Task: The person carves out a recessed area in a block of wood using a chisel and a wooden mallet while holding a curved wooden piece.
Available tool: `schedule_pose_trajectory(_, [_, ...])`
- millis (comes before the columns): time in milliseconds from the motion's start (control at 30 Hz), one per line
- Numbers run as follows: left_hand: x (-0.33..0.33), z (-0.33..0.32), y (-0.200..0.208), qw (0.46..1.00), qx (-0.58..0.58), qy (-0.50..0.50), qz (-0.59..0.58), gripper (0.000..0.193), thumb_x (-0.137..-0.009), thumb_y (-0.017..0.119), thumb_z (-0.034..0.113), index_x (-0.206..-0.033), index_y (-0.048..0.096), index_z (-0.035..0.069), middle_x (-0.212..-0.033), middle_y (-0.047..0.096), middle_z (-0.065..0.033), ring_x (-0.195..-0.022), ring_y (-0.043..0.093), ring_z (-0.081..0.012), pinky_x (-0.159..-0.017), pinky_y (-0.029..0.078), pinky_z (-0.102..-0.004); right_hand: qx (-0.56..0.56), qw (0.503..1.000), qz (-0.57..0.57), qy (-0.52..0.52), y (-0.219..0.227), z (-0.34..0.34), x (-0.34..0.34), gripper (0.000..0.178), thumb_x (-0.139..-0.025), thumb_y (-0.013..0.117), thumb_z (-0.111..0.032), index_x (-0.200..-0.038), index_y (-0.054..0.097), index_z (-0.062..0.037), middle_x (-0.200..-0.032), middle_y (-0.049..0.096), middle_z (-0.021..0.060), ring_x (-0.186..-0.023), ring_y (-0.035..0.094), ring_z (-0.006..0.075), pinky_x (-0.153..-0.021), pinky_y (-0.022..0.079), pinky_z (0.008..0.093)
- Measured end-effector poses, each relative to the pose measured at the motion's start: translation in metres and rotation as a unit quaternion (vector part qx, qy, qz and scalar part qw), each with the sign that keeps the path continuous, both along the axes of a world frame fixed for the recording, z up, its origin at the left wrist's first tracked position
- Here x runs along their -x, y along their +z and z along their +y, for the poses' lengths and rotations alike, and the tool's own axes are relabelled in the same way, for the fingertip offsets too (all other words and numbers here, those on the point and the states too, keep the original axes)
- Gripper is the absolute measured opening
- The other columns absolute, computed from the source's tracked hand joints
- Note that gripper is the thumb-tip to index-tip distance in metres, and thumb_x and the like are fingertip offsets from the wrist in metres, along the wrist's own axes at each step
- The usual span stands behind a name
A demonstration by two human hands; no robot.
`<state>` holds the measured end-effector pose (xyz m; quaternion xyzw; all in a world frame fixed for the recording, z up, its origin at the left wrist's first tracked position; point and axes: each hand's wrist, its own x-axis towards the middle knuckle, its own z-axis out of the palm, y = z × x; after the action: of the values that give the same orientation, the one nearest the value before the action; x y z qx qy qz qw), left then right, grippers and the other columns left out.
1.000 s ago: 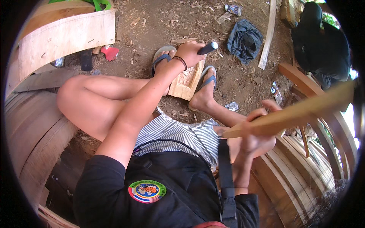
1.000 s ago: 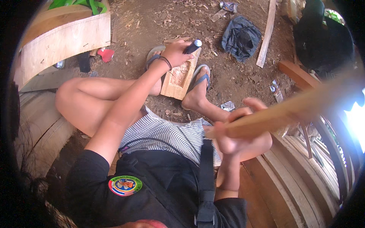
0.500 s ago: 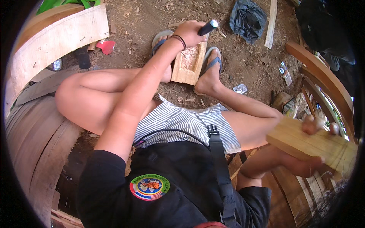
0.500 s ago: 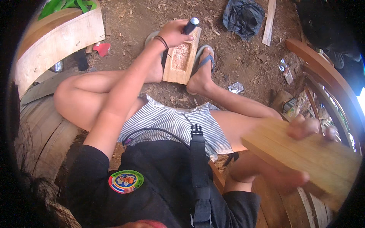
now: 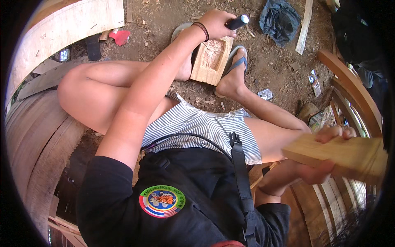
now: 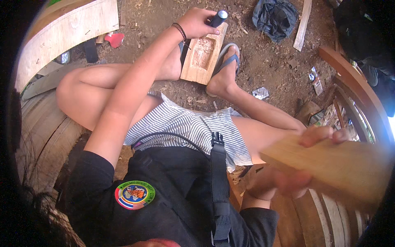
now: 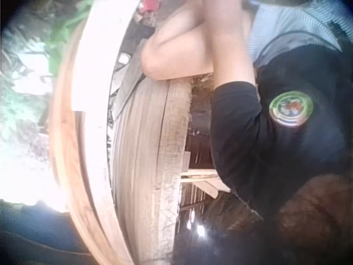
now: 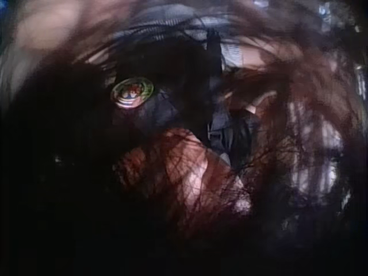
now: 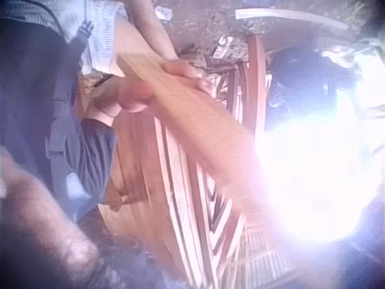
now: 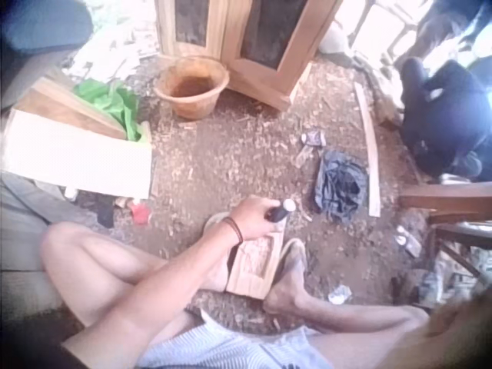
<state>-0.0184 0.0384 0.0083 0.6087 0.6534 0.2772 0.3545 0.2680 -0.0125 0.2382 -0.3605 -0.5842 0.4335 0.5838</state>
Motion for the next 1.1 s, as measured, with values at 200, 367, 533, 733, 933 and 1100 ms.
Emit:
schedule_pose_trajectory(200, [-0.001, 0.003, -0.015, 0.996, 0.002, -0.013, 0.089, 0.041, -0.072, 0.081, 0.038, -0.106, 0.072, 0.015, -0.092, 0.072, -0.0152, -0.089, 0.07, -0.0323, -0.082, 0.054, -0.0401, 0.167, 0.848, -0.484, 0.133, -0.106, -0.027, 0.014, 0.075, -0.073, 0.076, -0.022, -0.138, 0.047, 0.002, -0.115, 0.058, 0.0136, -0.105, 0.057, 0.0246, -0.09, 0.048, 0.0323])
schedule_pose_trajectory(367, [-0.004, -0.002, -0.007, 1.0, 0.005, 0.027, 0.01, 0.039, -0.07, 0.082, 0.037, -0.102, 0.072, 0.017, -0.089, 0.072, -0.0114, -0.086, 0.07, -0.0313, -0.081, 0.055, -0.0416, 0.058, 0.95, -0.301, 0.059, -0.011, -0.008, -0.026, 0.081, -0.073, 0.071, -0.009, -0.147, 0.04, -0.0028, -0.135, 0.051, 0.0205, -0.118, 0.056, 0.0285, -0.099, 0.046, 0.0406])
schedule_pose_trajectory(533, [0.002, -0.004, 0.004, 0.999, 0.029, 0.016, 0.032, 0.037, -0.072, 0.081, 0.039, -0.102, 0.074, 0.018, -0.093, 0.073, -0.0119, -0.089, 0.07, -0.0308, -0.082, 0.055, -0.0414, 0.091, 0.918, -0.379, 0.072, -0.053, -0.016, -0.012, 0.082, -0.074, 0.07, -0.007, -0.148, 0.038, -0.0002, -0.14, 0.049, 0.0228, -0.124, 0.053, 0.0294, -0.103, 0.044, 0.0408])
schedule_pose_trajectory(733, [-0.012, -0.005, -0.017, 0.994, -0.077, 0.041, 0.06, 0.038, -0.077, 0.079, 0.036, -0.104, 0.068, 0.011, -0.096, 0.071, -0.012, -0.093, 0.068, -0.0306, -0.086, 0.052, -0.0425, 0.166, 0.901, -0.391, 0.093, -0.12, -0.029, -0.009, 0.083, -0.075, 0.069, -0.007, -0.15, 0.033, 0.0015, -0.141, 0.049, 0.0215, -0.118, 0.055, 0.0267, -0.099, 0.046, 0.0381])
schedule_pose_trajectory(933, [-0.031, -0.006, -0.037, 0.985, -0.096, 0.09, -0.108, 0.033, -0.082, 0.08, 0.033, -0.097, 0.065, 0.007, -0.086, 0.067, -0.005, -0.078, 0.063, -0.0161, -0.074, 0.052, -0.033, 0.324, 0.914, -0.244, 0.025, -0.102, 0.005, 0.012, 0.082, -0.077, 0.065, -0.007, -0.152, 0.033, -0.0014, -0.139, 0.051, 0.015, -0.114, 0.055, 0.0192, -0.096, 0.045, 0.0327])
schedule_pose_trajectory(1100, [-0.002, 0.028, -0.089, 0.981, 0.007, 0.145, -0.125, 0.032, -0.082, 0.074, 0.022, -0.105, 0.062, 0.003, -0.086, 0.068, -0.0127, -0.077, 0.067, -0.0238, -0.069, 0.053, -0.0395, 0.397, 0.9, -0.181, 0.025, -0.111, -0.002, 0.005, 0.082, -0.08, 0.064, -0.01, -0.154, 0.029, -0.0023, -0.14, 0.05, 0.0145, -0.106, 0.06, 0.0167, -0.091, 0.048, 0.0303])
